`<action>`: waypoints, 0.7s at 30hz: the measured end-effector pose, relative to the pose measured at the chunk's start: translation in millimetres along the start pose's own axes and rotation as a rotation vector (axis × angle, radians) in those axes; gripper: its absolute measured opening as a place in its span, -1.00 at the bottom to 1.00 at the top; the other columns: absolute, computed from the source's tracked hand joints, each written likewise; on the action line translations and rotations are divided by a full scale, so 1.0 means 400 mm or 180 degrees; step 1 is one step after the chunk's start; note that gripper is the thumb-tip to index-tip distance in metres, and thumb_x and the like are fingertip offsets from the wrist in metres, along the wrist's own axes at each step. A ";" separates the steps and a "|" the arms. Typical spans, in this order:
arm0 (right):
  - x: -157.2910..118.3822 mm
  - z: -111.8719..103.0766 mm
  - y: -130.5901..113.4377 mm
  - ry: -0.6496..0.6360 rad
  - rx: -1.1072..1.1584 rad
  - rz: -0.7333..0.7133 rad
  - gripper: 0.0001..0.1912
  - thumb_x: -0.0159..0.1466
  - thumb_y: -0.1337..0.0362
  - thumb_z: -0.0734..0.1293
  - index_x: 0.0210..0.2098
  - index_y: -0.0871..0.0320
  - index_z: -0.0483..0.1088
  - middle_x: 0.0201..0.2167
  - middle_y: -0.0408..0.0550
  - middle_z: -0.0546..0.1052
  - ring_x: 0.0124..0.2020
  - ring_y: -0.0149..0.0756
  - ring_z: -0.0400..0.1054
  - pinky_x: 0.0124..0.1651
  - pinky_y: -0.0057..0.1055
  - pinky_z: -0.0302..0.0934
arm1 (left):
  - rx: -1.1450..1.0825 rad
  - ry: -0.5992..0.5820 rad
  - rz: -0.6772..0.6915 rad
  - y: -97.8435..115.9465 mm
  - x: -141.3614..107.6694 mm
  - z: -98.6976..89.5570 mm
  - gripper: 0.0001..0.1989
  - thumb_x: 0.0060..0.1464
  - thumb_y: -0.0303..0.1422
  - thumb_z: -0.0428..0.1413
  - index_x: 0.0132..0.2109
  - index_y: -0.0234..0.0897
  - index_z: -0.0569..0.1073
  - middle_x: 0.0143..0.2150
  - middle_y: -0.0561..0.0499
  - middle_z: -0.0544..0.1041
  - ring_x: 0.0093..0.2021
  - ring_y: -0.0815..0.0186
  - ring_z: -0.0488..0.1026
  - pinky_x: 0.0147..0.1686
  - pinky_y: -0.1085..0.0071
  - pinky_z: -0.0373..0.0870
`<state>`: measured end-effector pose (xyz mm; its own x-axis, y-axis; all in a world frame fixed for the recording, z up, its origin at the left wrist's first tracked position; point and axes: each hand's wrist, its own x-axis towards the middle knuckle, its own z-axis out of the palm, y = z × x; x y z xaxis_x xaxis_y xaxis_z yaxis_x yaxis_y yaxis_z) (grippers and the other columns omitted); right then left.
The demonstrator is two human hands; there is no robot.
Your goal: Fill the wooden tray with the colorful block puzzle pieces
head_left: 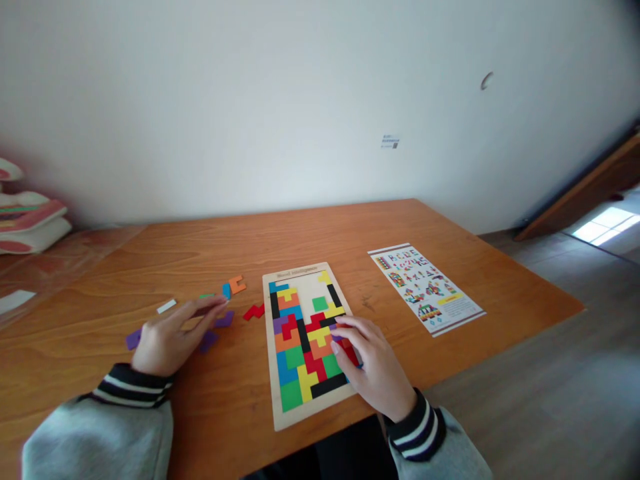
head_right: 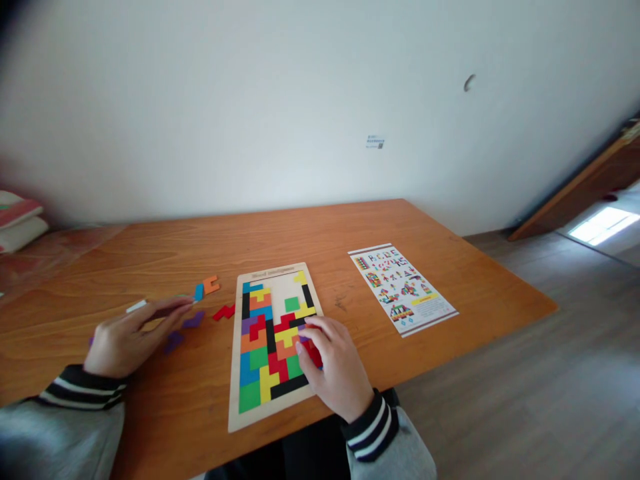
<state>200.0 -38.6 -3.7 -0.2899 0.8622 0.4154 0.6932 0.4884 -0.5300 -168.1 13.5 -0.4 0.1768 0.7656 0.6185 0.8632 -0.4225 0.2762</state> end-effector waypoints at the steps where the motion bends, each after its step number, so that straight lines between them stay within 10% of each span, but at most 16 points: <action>1: 0.000 0.000 0.000 -0.0006 0.0006 0.0003 -0.81 0.38 0.29 0.27 -0.05 0.07 0.46 0.01 0.03 0.52 0.07 -0.15 0.41 0.15 -0.10 0.34 | -0.0090 0.0083 0.0000 0.030 0.011 0.008 -0.71 0.26 -0.06 0.09 -0.05 -0.06 0.57 -0.14 0.10 0.68 -0.25 0.22 0.65 -0.22 0.34 0.61; 10: -0.001 0.002 0.001 0.0022 -0.0019 -0.0016 -0.81 0.37 0.30 0.28 -0.04 0.07 0.45 0.01 0.04 0.52 0.07 -0.13 0.40 0.15 -0.08 0.34 | -0.1103 -0.0358 0.0901 0.266 0.137 0.154 -0.77 0.31 -0.21 0.10 -0.14 -0.23 0.58 -0.22 0.00 0.67 -0.25 0.32 0.62 -0.16 0.42 0.59; 21: -0.001 0.001 -0.001 0.0048 -0.0036 -0.0035 -0.80 0.37 0.30 0.28 -0.04 0.06 0.45 0.01 0.03 0.52 0.07 -0.12 0.41 0.14 -0.08 0.34 | -0.1049 -0.0739 0.1130 0.245 0.107 0.208 -0.77 0.33 -0.27 0.07 -0.08 -0.20 0.60 -0.20 -0.01 0.68 -0.14 0.26 0.62 -0.10 0.36 0.60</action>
<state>199.7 -38.9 -3.9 -0.2876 0.8547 0.4322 0.6976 0.4962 -0.5169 -36.4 45.1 -8.0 0.5632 0.6192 0.5472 0.5436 -0.7763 0.3191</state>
